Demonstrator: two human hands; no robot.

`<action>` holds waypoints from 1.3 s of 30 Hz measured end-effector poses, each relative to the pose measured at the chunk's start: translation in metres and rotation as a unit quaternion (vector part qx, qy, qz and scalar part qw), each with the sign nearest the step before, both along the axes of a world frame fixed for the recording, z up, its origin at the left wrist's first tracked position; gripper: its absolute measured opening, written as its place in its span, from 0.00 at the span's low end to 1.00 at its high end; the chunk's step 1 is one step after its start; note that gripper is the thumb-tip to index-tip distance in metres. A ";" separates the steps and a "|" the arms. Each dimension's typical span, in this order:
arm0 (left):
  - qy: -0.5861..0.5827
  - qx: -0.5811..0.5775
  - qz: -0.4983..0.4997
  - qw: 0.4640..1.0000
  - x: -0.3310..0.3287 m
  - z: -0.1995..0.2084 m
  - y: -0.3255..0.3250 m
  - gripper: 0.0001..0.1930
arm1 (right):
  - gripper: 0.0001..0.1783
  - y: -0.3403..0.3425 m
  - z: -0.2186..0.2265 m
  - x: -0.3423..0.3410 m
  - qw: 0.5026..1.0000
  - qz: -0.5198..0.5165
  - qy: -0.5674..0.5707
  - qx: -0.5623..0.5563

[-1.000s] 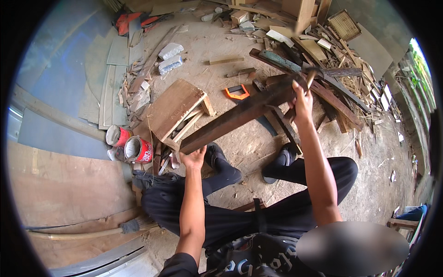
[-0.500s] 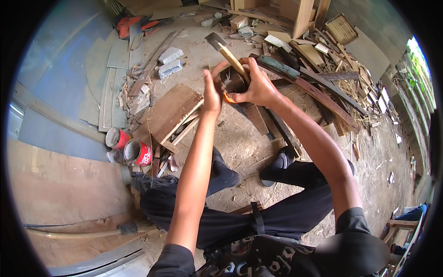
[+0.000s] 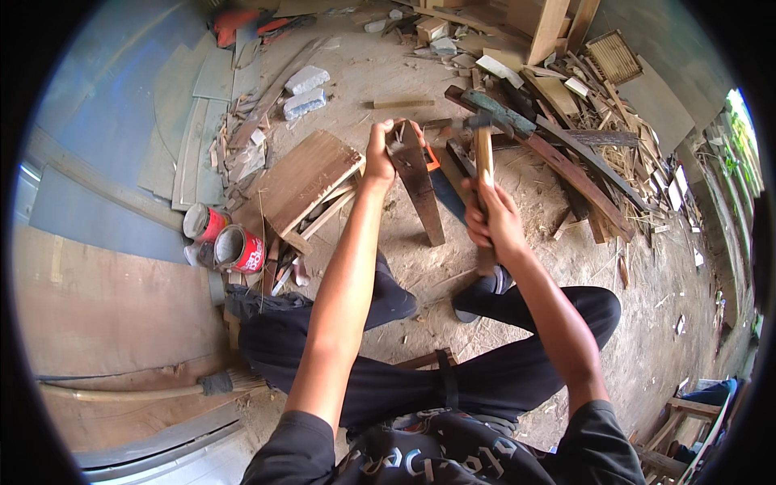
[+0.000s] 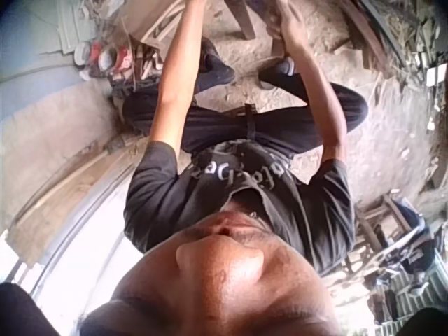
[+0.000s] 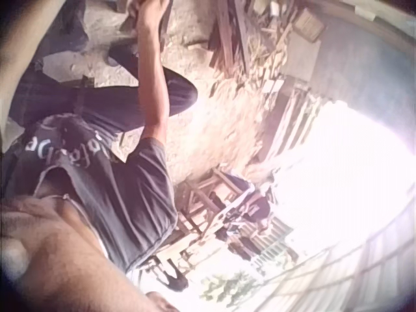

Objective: The person sits on the floor and uses a hammer to repeatedly strike a piece of wood placed on a small wooden stool. They adjust the wood's position and orientation several times and continue hammering different sections of the plank.

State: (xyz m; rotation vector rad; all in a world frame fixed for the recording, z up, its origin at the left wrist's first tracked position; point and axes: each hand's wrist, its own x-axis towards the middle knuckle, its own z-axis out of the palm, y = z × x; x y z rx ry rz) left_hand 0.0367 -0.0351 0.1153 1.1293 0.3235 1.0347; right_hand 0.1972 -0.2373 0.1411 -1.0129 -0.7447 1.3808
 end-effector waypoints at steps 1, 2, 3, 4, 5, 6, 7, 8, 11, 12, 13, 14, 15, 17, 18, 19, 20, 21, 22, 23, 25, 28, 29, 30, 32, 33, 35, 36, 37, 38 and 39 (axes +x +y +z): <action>-0.015 0.006 -0.023 1.000 -0.004 0.001 0.006 0.30 | 0.21 -0.012 -0.001 0.007 0.997 0.027 0.030 -0.059; -0.026 -0.016 -0.035 0.999 -0.009 -0.001 0.009 0.30 | 0.22 -0.025 -0.005 0.010 0.995 0.060 -0.009 -0.084; -0.040 -0.036 -0.048 0.997 -0.012 -0.003 0.014 0.31 | 0.23 -0.038 -0.007 0.012 0.989 0.090 -0.051 -0.107; -0.042 -0.012 -0.061 0.997 -0.015 -0.003 0.017 0.30 | 0.24 -0.047 -0.010 0.008 0.983 0.107 -0.076 -0.126; -0.049 -0.018 -0.064 0.997 -0.017 -0.004 0.019 0.31 | 0.24 -0.049 -0.010 0.007 0.982 0.125 -0.055 -0.128; -0.055 -0.011 -0.067 0.996 -0.022 -0.003 0.019 0.30 | 0.24 -0.048 0.000 0.001 0.988 0.098 -0.048 -0.114; -0.062 -0.006 -0.073 0.995 -0.026 -0.005 0.018 0.30 | 0.23 -0.047 0.009 -0.004 0.991 0.069 -0.041 -0.103; -0.067 -0.019 -0.080 0.994 -0.028 -0.007 0.017 0.30 | 0.23 -0.041 0.009 -0.004 0.998 0.022 -0.024 -0.063; -0.071 -0.025 -0.092 0.993 -0.026 -0.005 0.017 0.31 | 0.23 -0.027 -0.003 -0.011 0.996 -0.078 -0.043 0.023; -0.063 -0.011 -0.084 0.994 -0.025 -0.006 0.016 0.31 | 0.22 -0.032 -0.002 -0.016 0.992 0.004 -0.121 -0.043; -0.055 0.002 -0.076 0.996 -0.025 -0.008 0.015 0.31 | 0.21 -0.037 -0.001 -0.019 0.971 0.086 -0.197 -0.108; -0.082 -0.031 -0.126 0.988 -0.032 -0.009 0.015 0.31 | 0.20 -0.042 -0.014 -0.017 0.971 0.158 -0.130 -0.125; -0.101 -0.042 -0.098 0.989 -0.037 -0.011 0.014 0.32 | 0.20 -0.049 -0.016 -0.017 0.976 0.135 -0.107 -0.131; -0.095 -0.040 -0.071 0.992 -0.049 -0.014 0.019 0.32 | 0.19 -0.049 -0.012 -0.013 0.992 0.030 -0.078 -0.094; -0.102 -0.034 -0.069 0.992 -0.051 -0.013 0.023 0.32 | 0.19 -0.043 -0.014 -0.010 0.997 -0.018 -0.025 -0.064; -0.106 -0.025 -0.078 0.991 -0.052 -0.012 0.026 0.32 | 0.20 -0.035 -0.018 -0.006 0.999 -0.030 -0.006 -0.010; -0.103 -0.027 -0.084 0.991 -0.052 -0.015 0.023 0.32 | 0.20 -0.036 -0.021 -0.016 0.999 -0.039 -0.034 -0.011; -0.098 -0.026 -0.093 0.991 -0.047 -0.014 0.022 0.32 | 0.20 -0.034 -0.021 -0.027 0.997 -0.050 -0.061 -0.009; -0.082 -0.020 -0.102 0.991 -0.041 -0.013 0.020 0.32 | 0.18 -0.033 -0.031 -0.030 0.990 0.022 -0.135 -0.032; -0.065 -0.014 -0.111 0.992 -0.037 -0.012 0.017 0.32 | 0.16 -0.036 -0.042 -0.027 0.967 0.131 -0.203 -0.084; -0.090 -0.016 -0.088 0.992 -0.050 -0.016 0.016 0.32 | 0.20 -0.045 -0.022 -0.019 0.978 0.138 -0.105 -0.113; -0.113 -0.058 -0.076 0.989 -0.058 -0.015 0.019 0.32 | 0.21 -0.032 -0.009 -0.008 0.997 -0.017 -0.072 -0.014; -0.104 -0.057 -0.070 0.990 -0.057 -0.017 0.016 0.32 | 0.21 -0.028 -0.011 -0.008 0.998 -0.048 -0.024 0.015; -0.099 -0.053 -0.068 0.991 -0.053 -0.016 0.016 0.32 | 0.21 -0.027 -0.019 -0.015 0.997 -0.061 -0.050 0.022; -0.076 -0.010 -0.068 0.995 -0.045 -0.014 0.019 0.32 | 0.20 -0.033 -0.036 -0.028 0.976 0.054 -0.201 -0.061; -0.087 -0.042 -0.117 0.988 -0.047 -0.017 0.018 0.32 | 0.20 -0.037 -0.042 -0.030 0.952 0.138 -0.254 -0.103; -0.103 -0.022 -0.100 0.989 -0.050 -0.017 0.016 0.33 | 0.19 -0.052 -0.054 -0.037 0.966 0.151 -0.137 -0.161; -0.099 -0.025 -0.092 0.990 -0.051 -0.019 0.011 0.33 | 0.18 -0.062 -0.063 -0.039 0.980 0.122 -0.056 -0.148; -0.095 -0.027 -0.084 0.992 -0.054 -0.020 0.008 0.33 | 0.17 -0.063 -0.072 -0.041 0.985 0.084 -0.053 -0.139; -0.085 0.000 -0.069 0.994 -0.056 -0.018 0.009 0.33 | 0.17 -0.061 -0.079 -0.047 0.989 0.047 -0.052 -0.130; -0.078 0.016 -0.048 0.996 -0.057 -0.017 0.006 0.33 | 0.17 -0.063 -0.088 -0.053 0.991 0.008 -0.049 -0.125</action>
